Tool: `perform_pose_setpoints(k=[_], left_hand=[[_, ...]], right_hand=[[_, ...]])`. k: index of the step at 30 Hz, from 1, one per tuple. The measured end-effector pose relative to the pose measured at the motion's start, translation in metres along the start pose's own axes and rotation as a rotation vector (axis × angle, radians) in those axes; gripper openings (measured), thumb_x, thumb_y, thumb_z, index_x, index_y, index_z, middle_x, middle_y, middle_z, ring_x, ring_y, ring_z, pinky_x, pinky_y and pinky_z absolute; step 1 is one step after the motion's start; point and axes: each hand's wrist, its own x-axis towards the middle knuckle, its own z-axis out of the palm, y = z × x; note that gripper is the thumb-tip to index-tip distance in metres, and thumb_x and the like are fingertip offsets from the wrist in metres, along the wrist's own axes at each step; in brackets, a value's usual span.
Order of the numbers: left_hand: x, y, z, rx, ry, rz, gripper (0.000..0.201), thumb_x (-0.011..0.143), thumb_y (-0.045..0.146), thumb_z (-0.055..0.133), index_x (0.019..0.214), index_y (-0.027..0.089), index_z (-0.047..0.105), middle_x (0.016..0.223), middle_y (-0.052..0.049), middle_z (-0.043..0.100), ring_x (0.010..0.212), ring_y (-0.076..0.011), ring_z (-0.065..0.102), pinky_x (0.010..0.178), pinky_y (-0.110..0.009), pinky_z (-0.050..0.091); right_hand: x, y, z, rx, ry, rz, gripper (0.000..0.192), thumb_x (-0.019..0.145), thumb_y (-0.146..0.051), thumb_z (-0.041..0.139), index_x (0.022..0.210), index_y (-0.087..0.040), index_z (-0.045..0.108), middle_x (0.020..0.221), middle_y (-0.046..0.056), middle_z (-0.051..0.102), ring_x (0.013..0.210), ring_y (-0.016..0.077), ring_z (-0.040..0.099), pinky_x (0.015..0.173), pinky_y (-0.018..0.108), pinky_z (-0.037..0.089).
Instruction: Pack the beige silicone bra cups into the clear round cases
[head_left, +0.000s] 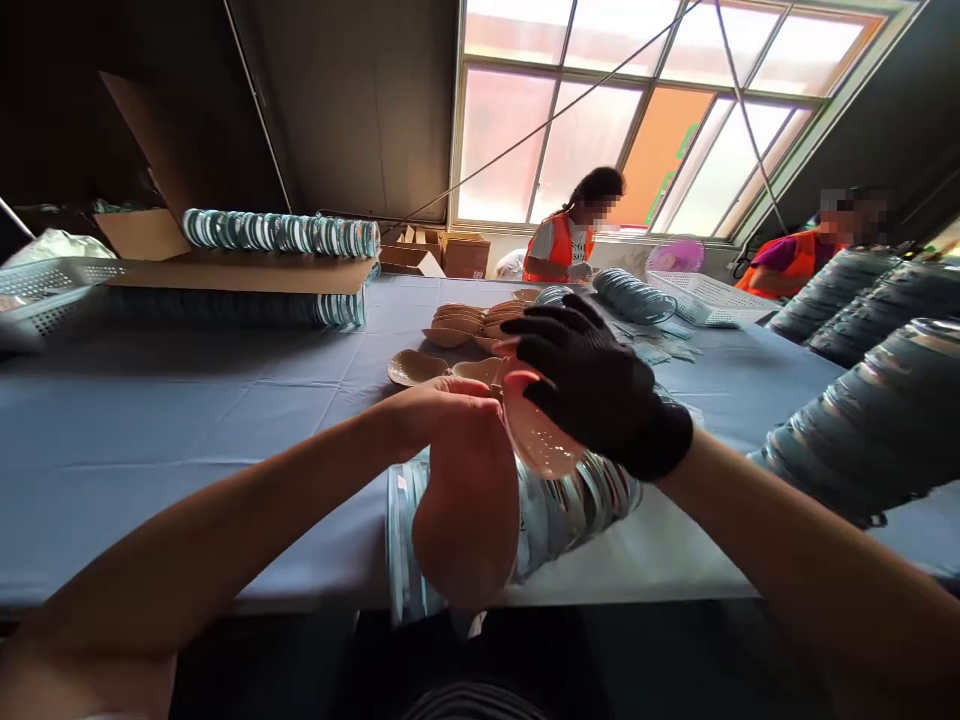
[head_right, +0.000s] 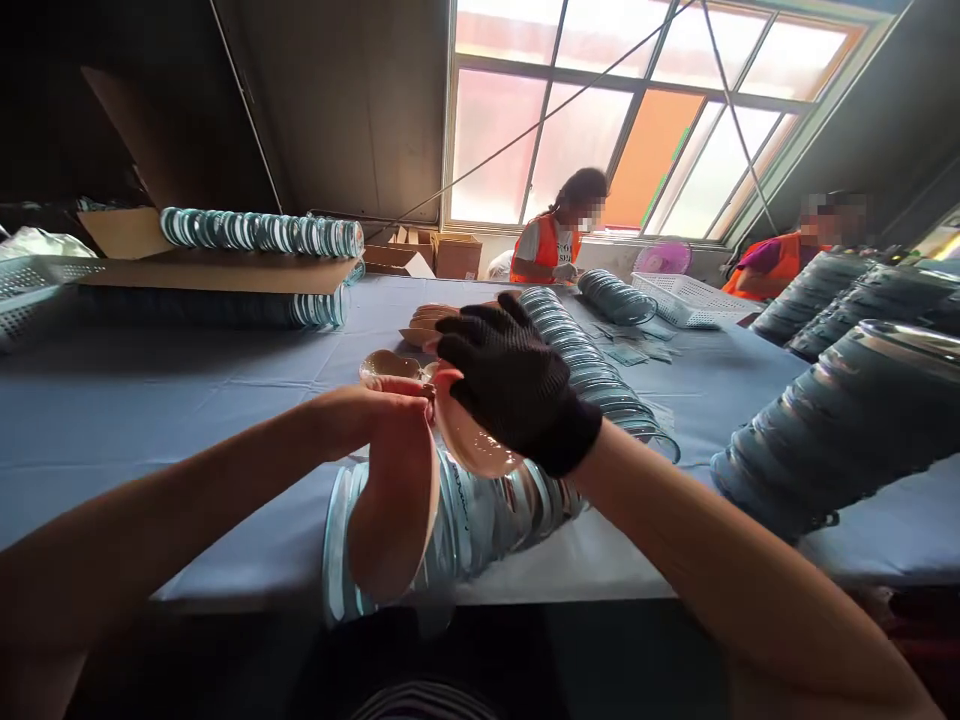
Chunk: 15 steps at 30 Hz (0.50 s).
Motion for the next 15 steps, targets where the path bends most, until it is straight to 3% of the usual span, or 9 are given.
perform_pose_setpoints(k=[2,4,8,15], left_hand=[[-0.002,0.002,-0.002,0.011,-0.057,0.017,0.034,0.076,0.037,0.08,0.102,0.015,0.077,0.097,-0.01,0.076,0.09,-0.0202,0.07,0.086,-0.03,0.051],[-0.003,0.002,0.001,0.033,-0.107,0.014,0.034,0.074,0.036,0.081,0.1,0.014,0.078,0.097,-0.01,0.076,0.091,-0.0204,0.07,0.088,-0.03,0.05],[-0.003,0.0,0.012,0.054,-0.124,-0.012,0.029,0.067,0.035,0.086,0.082,0.012,0.078,0.079,-0.006,0.073,0.074,-0.014,0.065,0.074,-0.025,0.048],[-0.012,0.0,0.019,0.106,-0.118,-0.011,0.031,0.07,0.04,0.082,0.065,0.011,0.07,0.064,-0.002,0.062,0.062,-0.0101,0.055,0.06,-0.023,0.041]], right_hand=[[-0.02,-0.012,0.008,0.031,0.033,-0.02,0.041,0.091,-0.026,0.056,0.132,-0.023,0.059,0.13,0.009,0.064,0.126,0.0268,0.054,0.11,0.052,0.044],[-0.037,-0.021,0.023,0.065,0.069,0.031,0.044,0.093,-0.025,0.055,0.136,-0.022,0.055,0.128,0.011,0.065,0.122,0.0252,0.058,0.104,0.048,0.05],[-0.046,-0.02,0.042,0.044,0.134,0.053,0.031,0.098,-0.023,0.046,0.121,-0.022,0.066,0.11,0.006,0.073,0.107,0.0206,0.065,0.106,0.044,0.05],[-0.047,-0.016,0.033,-0.208,0.147,-0.107,0.029,0.098,-0.017,0.046,0.109,-0.026,0.071,0.09,0.0,0.075,0.083,0.0141,0.068,0.114,0.043,0.045]])
